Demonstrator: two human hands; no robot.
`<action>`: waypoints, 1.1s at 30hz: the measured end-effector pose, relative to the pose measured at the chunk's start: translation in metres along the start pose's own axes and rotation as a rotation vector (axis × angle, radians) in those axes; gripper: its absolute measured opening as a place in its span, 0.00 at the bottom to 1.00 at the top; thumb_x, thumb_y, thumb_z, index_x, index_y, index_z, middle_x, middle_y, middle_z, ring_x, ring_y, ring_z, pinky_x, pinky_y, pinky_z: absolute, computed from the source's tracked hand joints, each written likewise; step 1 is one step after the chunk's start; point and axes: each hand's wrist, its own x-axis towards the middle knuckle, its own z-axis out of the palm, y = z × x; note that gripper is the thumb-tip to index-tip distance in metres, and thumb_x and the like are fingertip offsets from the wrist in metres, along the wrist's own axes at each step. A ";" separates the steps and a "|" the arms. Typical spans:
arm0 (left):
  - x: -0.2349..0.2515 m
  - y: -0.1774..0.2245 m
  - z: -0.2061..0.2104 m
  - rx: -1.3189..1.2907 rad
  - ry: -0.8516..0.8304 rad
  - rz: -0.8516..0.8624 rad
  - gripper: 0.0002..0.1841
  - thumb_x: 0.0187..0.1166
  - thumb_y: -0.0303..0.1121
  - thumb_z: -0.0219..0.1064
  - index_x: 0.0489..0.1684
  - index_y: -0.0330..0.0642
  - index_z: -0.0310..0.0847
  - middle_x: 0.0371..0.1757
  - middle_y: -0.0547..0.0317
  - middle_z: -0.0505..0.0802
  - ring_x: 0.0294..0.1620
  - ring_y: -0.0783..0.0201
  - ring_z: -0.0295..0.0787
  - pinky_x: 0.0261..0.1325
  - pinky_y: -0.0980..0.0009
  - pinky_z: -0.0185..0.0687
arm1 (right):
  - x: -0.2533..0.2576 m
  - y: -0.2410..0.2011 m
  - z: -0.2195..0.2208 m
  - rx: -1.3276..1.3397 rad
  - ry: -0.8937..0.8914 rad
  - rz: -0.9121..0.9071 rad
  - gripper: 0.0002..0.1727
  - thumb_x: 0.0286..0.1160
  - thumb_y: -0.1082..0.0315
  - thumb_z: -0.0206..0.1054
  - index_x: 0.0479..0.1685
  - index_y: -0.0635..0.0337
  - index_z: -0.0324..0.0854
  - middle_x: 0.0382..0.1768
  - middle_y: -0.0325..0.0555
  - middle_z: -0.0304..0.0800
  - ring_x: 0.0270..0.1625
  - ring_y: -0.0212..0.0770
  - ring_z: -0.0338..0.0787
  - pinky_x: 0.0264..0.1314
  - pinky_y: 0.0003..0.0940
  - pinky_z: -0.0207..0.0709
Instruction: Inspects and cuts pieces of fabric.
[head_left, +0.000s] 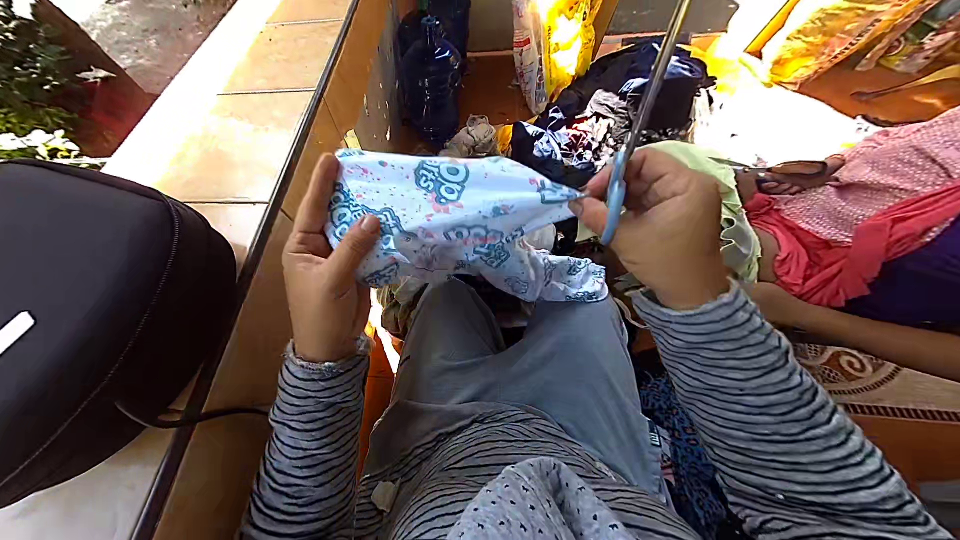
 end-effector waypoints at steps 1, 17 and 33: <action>-0.011 -0.013 -0.001 0.022 0.003 -0.053 0.36 0.78 0.23 0.69 0.89 0.49 0.64 0.75 0.61 0.84 0.61 0.65 0.90 0.61 0.64 0.91 | -0.019 0.011 0.002 -0.003 -0.048 0.086 0.13 0.62 0.68 0.77 0.44 0.60 0.81 0.33 0.37 0.88 0.31 0.27 0.87 0.34 0.26 0.85; -0.092 -0.091 -0.032 0.125 -0.035 -0.351 0.36 0.70 0.19 0.68 0.85 0.30 0.65 0.70 0.49 0.88 0.60 0.64 0.92 0.65 0.65 0.89 | -0.158 0.039 0.058 0.697 -1.032 0.628 0.24 0.72 0.39 0.71 0.42 0.53 0.83 0.31 0.23 0.86 0.30 0.14 0.80 0.31 0.13 0.72; -0.102 -0.083 -0.008 0.101 -0.102 -0.372 0.42 0.69 0.18 0.70 0.89 0.28 0.56 0.79 0.44 0.81 0.65 0.62 0.90 0.68 0.67 0.88 | -0.166 0.014 0.076 1.163 -1.036 0.780 0.33 0.65 0.27 0.69 0.43 0.49 0.80 0.32 0.29 0.90 0.25 0.21 0.83 0.25 0.15 0.74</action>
